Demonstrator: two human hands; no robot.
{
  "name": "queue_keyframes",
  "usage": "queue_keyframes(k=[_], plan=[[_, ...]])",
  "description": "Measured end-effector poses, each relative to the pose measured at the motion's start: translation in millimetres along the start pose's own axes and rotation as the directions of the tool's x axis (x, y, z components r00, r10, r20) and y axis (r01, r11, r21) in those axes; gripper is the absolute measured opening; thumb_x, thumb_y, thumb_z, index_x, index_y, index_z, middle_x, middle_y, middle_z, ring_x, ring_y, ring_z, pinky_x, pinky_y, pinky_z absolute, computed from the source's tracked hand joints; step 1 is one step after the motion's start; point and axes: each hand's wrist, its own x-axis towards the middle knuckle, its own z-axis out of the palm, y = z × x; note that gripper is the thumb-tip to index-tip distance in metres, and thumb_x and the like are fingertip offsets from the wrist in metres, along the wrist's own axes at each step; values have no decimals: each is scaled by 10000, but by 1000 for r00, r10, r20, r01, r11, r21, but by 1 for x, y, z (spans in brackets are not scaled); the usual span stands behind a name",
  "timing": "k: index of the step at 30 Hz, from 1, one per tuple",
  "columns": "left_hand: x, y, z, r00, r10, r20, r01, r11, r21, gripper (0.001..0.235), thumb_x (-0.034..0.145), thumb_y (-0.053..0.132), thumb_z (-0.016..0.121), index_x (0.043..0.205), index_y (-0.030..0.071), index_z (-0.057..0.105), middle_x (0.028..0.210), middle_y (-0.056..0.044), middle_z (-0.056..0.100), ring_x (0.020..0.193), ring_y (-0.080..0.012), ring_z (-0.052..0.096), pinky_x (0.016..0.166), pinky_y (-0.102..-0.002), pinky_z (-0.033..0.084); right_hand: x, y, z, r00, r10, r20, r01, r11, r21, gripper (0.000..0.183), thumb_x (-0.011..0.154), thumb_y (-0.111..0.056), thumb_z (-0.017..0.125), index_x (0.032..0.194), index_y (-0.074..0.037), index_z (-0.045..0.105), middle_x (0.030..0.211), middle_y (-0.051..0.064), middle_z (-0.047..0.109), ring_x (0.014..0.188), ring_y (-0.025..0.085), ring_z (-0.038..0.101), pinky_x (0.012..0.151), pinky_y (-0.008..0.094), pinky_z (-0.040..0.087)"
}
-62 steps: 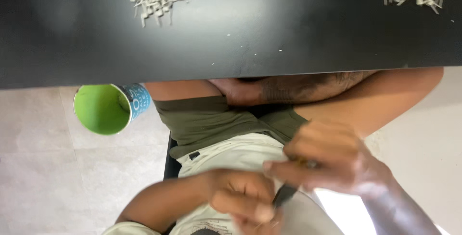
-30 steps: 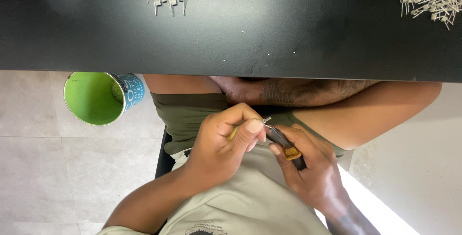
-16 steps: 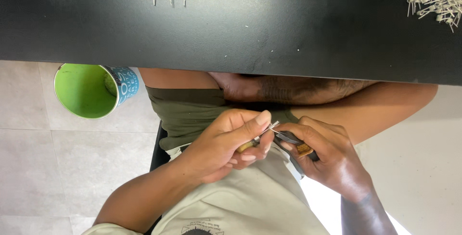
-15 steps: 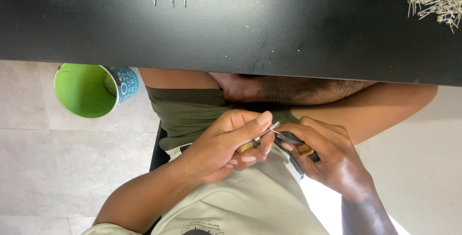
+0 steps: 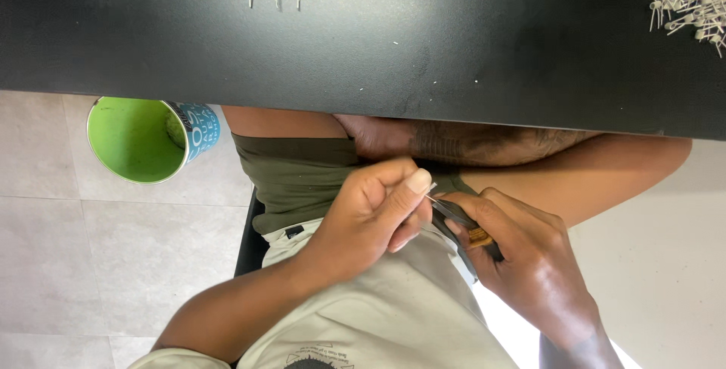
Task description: The person sits at a table and repeatedly picks up small metal pins, uses pliers to trim the ends, and places the trimmed pieces into a pile on the table.
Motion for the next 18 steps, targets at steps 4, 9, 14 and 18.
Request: queue_keyframes(k=[4,9,14,18], plan=[[-6,-1,4,998,10,-58,-15,995,-95,290,1027,391,517,999,108,465,534,-22,424,486,-94,371,477,-248,276,4,0,-5,1000,-11,-25,10,999,-44,129,993,-107,584,1071,-96,685,889,-5,700,676,192,606,620,330,478],[-15,4,6,994,106,-28,-108,987,-116,361,1051,364,495,1271,82,446,968,-85,605,678,-105,456,693,-279,425,11,3,-14,1000,-5,3,5,999,-50,197,935,-20,659,1096,-119,712,899,2,705,683,200,614,622,332,482],[-12,-1,7,988,148,-48,-152,984,-95,318,1048,321,523,1229,67,460,994,-108,611,804,-173,573,819,-326,514,17,0,-20,998,-65,-22,62,993,-101,202,945,4,644,1098,-108,712,927,-1,708,727,185,640,636,322,493],[-1,-11,1,974,226,-5,-224,963,-149,207,1050,214,557,1149,55,468,1047,-158,596,958,-216,622,896,-368,593,17,-2,-26,994,-109,-24,102,973,-209,476,759,175,587,1114,-108,731,843,1,665,709,188,626,614,310,484]])
